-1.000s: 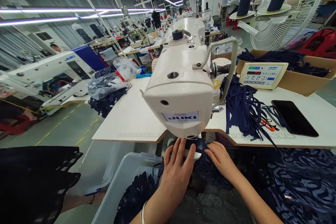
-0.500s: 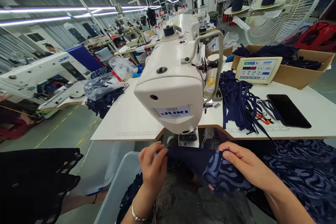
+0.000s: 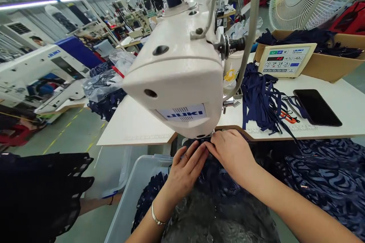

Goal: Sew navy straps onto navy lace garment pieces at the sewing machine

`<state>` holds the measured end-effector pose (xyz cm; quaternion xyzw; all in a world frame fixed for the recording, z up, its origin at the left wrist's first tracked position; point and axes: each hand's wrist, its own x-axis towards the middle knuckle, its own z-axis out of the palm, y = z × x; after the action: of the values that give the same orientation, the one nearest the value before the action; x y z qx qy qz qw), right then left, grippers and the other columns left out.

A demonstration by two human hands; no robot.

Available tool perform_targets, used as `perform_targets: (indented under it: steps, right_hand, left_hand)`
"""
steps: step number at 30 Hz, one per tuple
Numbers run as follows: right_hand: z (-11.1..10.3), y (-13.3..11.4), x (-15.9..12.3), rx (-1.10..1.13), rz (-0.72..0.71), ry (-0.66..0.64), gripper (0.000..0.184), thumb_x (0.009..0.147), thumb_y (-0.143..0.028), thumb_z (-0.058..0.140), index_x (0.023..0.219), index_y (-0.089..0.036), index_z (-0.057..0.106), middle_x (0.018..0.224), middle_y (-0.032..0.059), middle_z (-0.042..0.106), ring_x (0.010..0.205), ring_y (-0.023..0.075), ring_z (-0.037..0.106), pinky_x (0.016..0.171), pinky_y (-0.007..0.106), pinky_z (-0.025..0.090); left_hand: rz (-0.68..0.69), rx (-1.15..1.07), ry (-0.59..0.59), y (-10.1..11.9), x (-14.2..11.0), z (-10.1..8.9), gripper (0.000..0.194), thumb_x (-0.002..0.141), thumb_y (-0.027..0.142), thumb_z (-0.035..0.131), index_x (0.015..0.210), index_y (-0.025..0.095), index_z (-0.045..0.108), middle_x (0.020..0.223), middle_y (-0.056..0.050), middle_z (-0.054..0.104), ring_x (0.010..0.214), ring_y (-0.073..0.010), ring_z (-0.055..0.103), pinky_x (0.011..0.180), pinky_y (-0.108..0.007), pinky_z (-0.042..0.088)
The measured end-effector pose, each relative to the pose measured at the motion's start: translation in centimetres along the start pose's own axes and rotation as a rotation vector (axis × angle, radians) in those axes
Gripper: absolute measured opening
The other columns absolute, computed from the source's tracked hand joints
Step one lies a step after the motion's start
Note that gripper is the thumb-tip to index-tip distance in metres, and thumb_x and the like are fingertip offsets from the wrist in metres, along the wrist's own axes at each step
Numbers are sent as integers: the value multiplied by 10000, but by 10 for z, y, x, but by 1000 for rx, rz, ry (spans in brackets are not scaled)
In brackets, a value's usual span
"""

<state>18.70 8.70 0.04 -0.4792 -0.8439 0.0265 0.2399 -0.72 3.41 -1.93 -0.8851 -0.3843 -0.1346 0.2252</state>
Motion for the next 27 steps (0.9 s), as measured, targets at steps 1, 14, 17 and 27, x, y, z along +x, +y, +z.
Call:
perform_targets:
  steps: [1,14,17,27]
  right_hand:
    - [2,2,-2,130,99,-12,222,965,-359,488,812,-205,535,743,67,620,715,249,592,694,380,442]
    - [10,19,4,688,401,-69,149,948,-388,457,917,-242,449,871,25,585,824,213,561,746,326,423]
    - [9,16,8,600,396,-56,150,935,-371,442,855,-246,424,861,42,607,900,253,583,775,348,421]
    - [11,16,9,504,352,-45,117,935,-334,415,924,-236,476,841,43,654,866,258,607,690,317,415]
  left_hand:
    - [-27,-14,-2,2,2,1,438,955,165,417,1384,184,505,1537,-51,386,1420,-239,334,1094,-380,318]
    - [-172,-1,29,10,3,-1,462,941,132,440,1400,157,486,1444,-62,515,1406,-194,355,1009,-327,297]
    - [-189,0,26,9,3,0,462,944,120,429,1402,162,482,1467,-39,488,1405,-183,354,1006,-324,292]
    - [-198,20,9,11,4,0,463,944,163,461,1406,175,482,1448,-63,511,1395,-196,376,1017,-320,291]
